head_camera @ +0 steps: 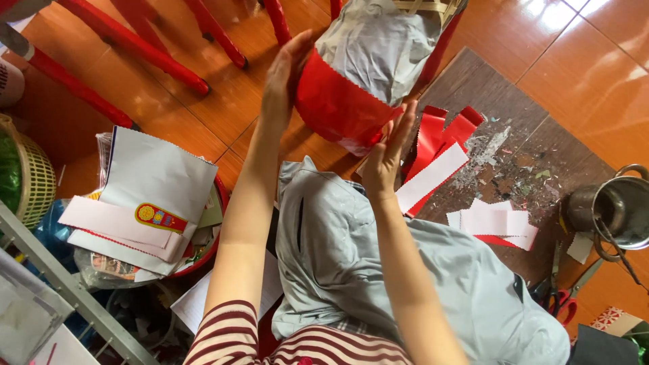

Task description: Constructing a decorative paper figure by cutting and gluing red paper strips onto a wicker frame.

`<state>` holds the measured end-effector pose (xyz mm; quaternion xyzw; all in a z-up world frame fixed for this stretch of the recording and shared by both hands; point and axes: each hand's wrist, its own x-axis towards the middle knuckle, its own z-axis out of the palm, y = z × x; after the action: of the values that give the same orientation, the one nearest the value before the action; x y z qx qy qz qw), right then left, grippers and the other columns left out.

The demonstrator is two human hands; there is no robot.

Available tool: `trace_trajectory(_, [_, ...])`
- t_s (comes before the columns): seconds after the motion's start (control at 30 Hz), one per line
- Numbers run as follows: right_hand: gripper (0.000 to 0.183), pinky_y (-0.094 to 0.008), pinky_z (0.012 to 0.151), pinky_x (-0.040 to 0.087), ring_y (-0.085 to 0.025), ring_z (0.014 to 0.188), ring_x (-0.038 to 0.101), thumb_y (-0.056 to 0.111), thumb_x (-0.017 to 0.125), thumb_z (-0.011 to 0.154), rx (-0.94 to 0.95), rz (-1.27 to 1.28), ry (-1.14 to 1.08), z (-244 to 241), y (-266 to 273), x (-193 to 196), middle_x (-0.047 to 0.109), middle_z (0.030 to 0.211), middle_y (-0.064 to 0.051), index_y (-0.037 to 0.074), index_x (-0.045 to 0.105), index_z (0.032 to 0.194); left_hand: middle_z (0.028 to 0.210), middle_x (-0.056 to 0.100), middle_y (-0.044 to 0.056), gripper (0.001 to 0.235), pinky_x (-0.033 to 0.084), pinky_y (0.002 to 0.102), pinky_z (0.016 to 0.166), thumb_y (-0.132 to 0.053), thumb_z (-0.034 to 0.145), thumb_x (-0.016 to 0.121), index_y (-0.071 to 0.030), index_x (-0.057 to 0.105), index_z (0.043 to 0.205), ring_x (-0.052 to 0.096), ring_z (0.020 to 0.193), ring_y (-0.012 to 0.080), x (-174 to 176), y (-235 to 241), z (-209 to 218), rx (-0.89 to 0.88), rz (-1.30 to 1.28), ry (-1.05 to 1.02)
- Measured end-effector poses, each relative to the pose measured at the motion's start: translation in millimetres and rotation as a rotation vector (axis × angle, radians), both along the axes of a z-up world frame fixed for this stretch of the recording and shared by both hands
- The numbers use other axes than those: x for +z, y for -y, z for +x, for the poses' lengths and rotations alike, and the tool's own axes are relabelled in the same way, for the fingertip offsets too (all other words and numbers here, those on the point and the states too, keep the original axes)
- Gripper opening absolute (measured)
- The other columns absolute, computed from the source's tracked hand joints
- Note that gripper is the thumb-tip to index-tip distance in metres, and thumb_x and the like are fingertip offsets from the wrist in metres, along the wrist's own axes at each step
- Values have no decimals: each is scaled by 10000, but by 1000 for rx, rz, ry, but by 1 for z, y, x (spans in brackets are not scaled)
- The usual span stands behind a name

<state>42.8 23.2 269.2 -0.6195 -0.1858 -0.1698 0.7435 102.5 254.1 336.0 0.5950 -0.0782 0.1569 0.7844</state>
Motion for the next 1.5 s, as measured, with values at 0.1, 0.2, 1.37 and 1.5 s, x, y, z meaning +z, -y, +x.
trace_trajectory(0.1, [794, -377, 1373, 83, -222, 1654, 27, 546, 426, 1136, -89, -235, 44, 3, -6, 8, 33, 1764, -71, 147, 59, 1717, 1605, 482, 123, 601, 270, 312, 1291, -416, 1161, 284, 3, 457, 1555, 417, 1515, 213, -8, 3, -6, -94, 78, -1])
trace_trajectory(0.2, [814, -381, 1405, 79, -223, 1655, 42, 557, 425, 1134, -36, -257, -86, 6, -7, 1, 48, 1815, -95, 126, 43, 1710, 1587, 507, 150, 634, 290, 331, 1274, -455, 1154, 314, 16, 462, 1550, 442, 1496, 242, -20, -1, -2, -87, 161, -50])
trace_trajectory(1.37, [1129, -400, 1150, 401, -318, 1416, 451, 628, 679, 879, 28, 227, -392, 201, 6, 102, 365, 1578, -239, 15, 67, 1604, 1448, 583, 206, 1154, 330, 423, 1188, -677, 767, 759, 44, 274, 1526, 502, 1391, 313, 89, 48, 176, -109, 886, -90])
trace_trajectory(1.5, [1014, -396, 1162, 392, -296, 1417, 448, 551, 694, 930, -39, 187, -325, 201, 0, 98, 376, 1586, -219, 5, 168, 1603, 1390, 649, 186, 1061, 412, 394, 1192, -636, 795, 759, 53, 347, 1487, 592, 1354, 288, 98, 45, 164, -120, 824, -47])
